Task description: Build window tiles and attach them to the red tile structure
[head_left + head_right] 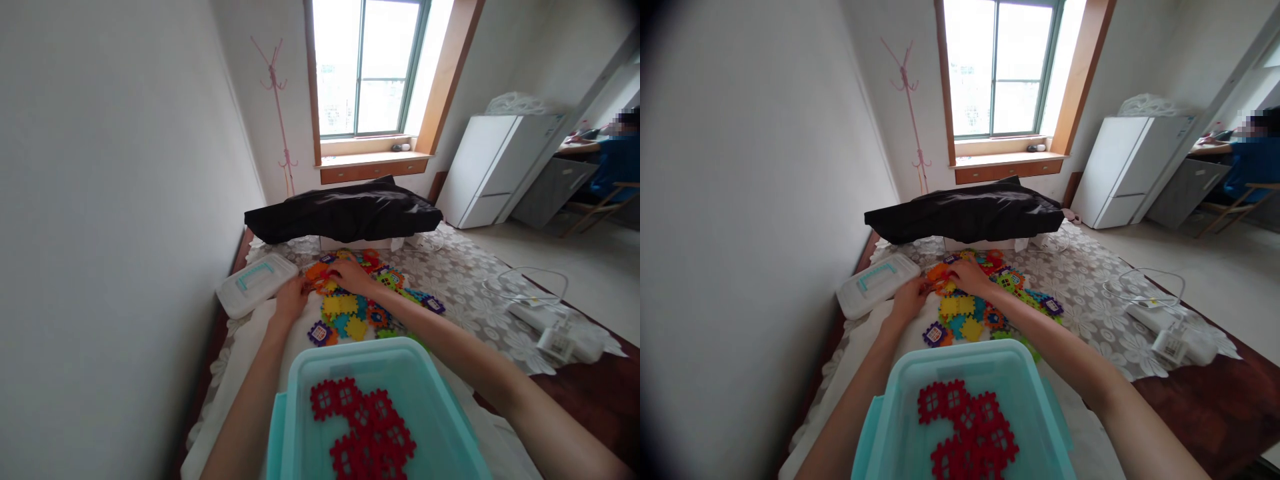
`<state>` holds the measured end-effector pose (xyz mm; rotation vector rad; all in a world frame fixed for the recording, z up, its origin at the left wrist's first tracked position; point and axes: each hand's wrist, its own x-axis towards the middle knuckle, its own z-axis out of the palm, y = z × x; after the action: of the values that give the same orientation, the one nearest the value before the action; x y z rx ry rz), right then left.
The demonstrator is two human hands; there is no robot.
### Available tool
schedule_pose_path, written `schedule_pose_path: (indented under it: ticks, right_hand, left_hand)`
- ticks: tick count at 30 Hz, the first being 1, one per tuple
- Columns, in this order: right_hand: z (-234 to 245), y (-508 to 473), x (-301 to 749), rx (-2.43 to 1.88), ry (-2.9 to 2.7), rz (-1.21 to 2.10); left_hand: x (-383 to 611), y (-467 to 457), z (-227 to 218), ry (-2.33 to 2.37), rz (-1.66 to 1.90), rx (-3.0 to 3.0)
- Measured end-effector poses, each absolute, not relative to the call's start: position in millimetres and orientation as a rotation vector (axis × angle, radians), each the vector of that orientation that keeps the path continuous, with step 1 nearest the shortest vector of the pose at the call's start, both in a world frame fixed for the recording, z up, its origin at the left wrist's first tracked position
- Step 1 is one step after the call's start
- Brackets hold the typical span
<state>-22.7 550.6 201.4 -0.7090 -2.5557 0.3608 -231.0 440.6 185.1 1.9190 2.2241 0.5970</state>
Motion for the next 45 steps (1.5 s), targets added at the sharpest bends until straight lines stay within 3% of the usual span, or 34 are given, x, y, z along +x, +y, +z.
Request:
schedule_pose_path:
  ticks: [5, 10, 15, 19, 26, 33, 39, 45]
  right_hand:
    - [206, 552, 5, -0.76, -2.277, 0.498]
    - [245, 508, 46, -0.691, -1.75, 1.055]
    - [273, 439, 102, -0.597, -1.637, 1.389]
    - [264, 420, 130, -0.634, -1.584, 1.501]
    - [231, 419, 130, -0.743, -1.367, 1.323]
    - [227, 413, 135, -0.579, -1.684, 1.438]
    - [195, 439, 131, -0.934, -1.82, 0.945]
    - [154, 445, 117, -1.022, -2.297, 0.435]
  left_hand:
    - [-232, 442, 185, 2.23, 0.574, 1.935]
    - [-232, 445, 185, 2.261, 0.545, 1.919]
    - [-226, 444, 186, 2.265, 0.564, 1.946]
    - [-224, 443, 187, 2.284, 0.543, 1.95]
    - [-225, 445, 186, 2.254, 0.553, 1.969]
    - [-227, 449, 182, 2.288, 0.511, 1.993]
    - [-227, 451, 176, 2.306, 0.646, 1.948]
    - [-234, 452, 169, 2.192, 1.151, 1.682]
